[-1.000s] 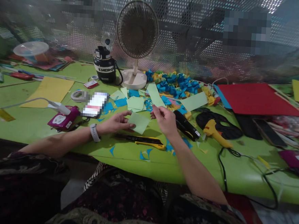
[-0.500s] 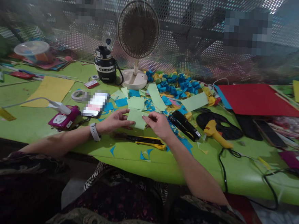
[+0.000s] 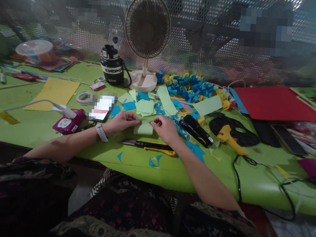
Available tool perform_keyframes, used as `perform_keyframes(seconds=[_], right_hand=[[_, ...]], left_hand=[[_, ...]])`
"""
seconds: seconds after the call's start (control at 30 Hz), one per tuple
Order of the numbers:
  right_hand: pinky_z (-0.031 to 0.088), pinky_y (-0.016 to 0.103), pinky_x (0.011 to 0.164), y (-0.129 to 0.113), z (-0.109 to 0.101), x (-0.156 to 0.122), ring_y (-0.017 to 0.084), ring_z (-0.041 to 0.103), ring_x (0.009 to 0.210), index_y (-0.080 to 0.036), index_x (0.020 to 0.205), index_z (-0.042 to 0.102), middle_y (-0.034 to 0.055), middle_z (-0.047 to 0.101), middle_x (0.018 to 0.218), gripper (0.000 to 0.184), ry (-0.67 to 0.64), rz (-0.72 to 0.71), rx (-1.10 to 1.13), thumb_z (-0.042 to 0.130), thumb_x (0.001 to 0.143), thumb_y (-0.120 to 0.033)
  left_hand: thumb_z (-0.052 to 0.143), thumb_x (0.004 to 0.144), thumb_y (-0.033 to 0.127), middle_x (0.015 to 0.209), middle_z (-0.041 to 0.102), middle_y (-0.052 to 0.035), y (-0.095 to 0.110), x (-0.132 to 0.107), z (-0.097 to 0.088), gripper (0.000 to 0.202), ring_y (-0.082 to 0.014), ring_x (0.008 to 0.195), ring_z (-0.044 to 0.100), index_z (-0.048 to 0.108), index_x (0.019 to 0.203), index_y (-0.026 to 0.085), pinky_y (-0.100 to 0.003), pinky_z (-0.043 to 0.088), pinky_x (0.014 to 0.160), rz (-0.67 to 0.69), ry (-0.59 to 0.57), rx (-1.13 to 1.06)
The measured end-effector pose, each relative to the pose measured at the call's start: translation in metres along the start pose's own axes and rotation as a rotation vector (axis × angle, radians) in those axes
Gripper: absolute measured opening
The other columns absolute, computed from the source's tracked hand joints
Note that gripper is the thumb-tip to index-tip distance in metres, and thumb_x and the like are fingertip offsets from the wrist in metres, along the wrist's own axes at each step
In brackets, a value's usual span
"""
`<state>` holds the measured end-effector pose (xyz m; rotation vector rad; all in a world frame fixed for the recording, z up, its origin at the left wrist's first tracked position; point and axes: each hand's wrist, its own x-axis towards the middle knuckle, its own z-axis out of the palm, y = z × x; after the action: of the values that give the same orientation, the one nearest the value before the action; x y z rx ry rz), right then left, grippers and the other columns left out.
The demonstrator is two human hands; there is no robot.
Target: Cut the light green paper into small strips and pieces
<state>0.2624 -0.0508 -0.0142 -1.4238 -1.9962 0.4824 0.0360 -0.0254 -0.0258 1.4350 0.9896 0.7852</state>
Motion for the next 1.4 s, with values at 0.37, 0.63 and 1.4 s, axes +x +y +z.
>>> perform_keyframes(seconds=[0.37, 0.63, 1.4], right_hand=[[0.038, 0.050, 0.114, -0.012, 0.007, -0.019, 0.033, 0.043, 0.141, -0.012, 0.148, 0.046, 0.0172, 0.042, 0.155, 0.079, -0.449, -0.435, -0.340, 0.040, 0.093, -0.068], [0.035, 0.054, 0.114, -0.018, 0.010, -0.027, 0.035, 0.042, 0.142, -0.014, 0.147, 0.049, 0.0167, 0.041, 0.155, 0.082, -0.511, -0.433, -0.438, 0.032, 0.093, -0.073], [0.035, 0.055, 0.113, -0.024, 0.008, -0.029, 0.035, 0.043, 0.140, -0.015, 0.148, 0.046, 0.0169, 0.041, 0.155, 0.085, -0.542, -0.433, -0.484, 0.034, 0.090, -0.076]], left_hand=[[0.077, 0.076, 0.020, 0.054, 0.061, -0.0002, -0.007, 0.008, -0.010, 0.020, -0.0075, 0.046, 0.053, 0.060, 0.067, 0.015, -0.020, 0.038, 0.046, -0.119, 0.095, 0.109], [0.078, 0.074, 0.020, 0.055, 0.062, -0.0005, -0.006, 0.009, -0.010, 0.022, -0.0104, 0.050, 0.058, 0.058, 0.068, 0.015, -0.026, 0.047, 0.054, -0.134, 0.087, 0.065], [0.046, 0.093, 0.027, 0.093, 0.063, -0.0077, 0.008, -0.008, -0.013, 0.020, -0.0194, 0.084, 0.057, 0.064, 0.097, 0.018, -0.030, 0.040, 0.073, 0.432, -0.322, 1.090]])
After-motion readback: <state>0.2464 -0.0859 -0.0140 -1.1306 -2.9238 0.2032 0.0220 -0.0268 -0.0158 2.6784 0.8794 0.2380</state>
